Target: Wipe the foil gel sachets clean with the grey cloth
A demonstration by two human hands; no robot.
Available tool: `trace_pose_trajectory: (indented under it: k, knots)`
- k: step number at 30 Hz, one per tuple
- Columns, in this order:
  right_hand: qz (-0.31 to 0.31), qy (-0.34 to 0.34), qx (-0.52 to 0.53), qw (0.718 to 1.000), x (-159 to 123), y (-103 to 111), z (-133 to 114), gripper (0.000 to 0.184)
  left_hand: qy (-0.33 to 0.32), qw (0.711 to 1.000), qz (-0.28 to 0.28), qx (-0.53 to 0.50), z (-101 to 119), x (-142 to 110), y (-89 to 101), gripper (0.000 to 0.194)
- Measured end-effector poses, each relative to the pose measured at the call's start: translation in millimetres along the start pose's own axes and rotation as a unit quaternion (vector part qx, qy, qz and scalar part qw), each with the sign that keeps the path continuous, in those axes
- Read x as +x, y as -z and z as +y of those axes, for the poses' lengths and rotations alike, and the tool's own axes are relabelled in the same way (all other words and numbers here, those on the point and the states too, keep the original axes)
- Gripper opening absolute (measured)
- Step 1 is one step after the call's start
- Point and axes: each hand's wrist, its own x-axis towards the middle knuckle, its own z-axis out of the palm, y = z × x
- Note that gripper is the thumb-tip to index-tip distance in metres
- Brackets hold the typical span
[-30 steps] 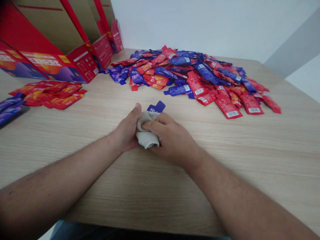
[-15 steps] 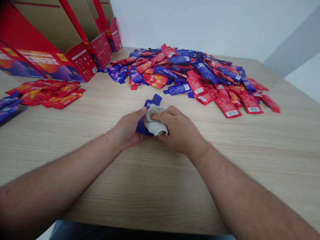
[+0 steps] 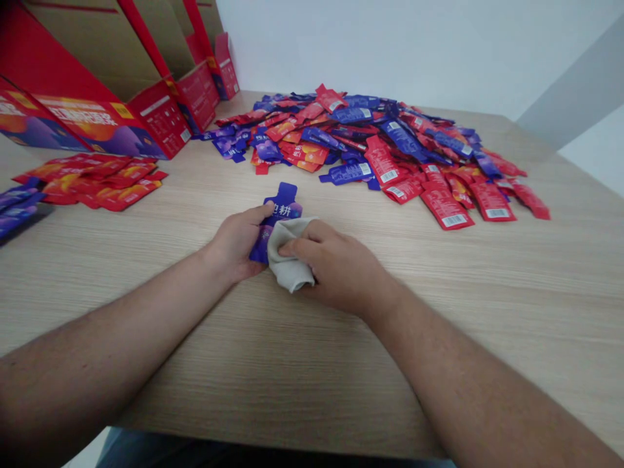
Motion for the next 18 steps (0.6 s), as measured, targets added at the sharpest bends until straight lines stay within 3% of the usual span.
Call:
trace_pose_trajectory:
  k: [5, 9, 13, 18]
  knots:
    - [0.044, -0.023, -0.034, 0.998, 1, -1, -1, 0.045, 0.001, 1.000, 0.007, -0.022, 4, 0, 0.7, 0.031]
    - [-0.008, -0.003, -0.009, 1.000, 1, -3, -2, 0.045, 0.033, 0.999, -0.012, -0.027, 7, 2, 2.5, 0.034]
    - [0.038, -0.043, -0.038, 0.998, 1, -6, -3, 0.045, 0.023, 0.999, 0.005, -0.033, 11, 3, 3.4, 0.033]
    - [0.004, -0.014, -0.017, 1.000, 1, -8, -4, 0.045, 0.041, 0.999, -0.009, -0.027, 12, 1, 2.6, 0.039]
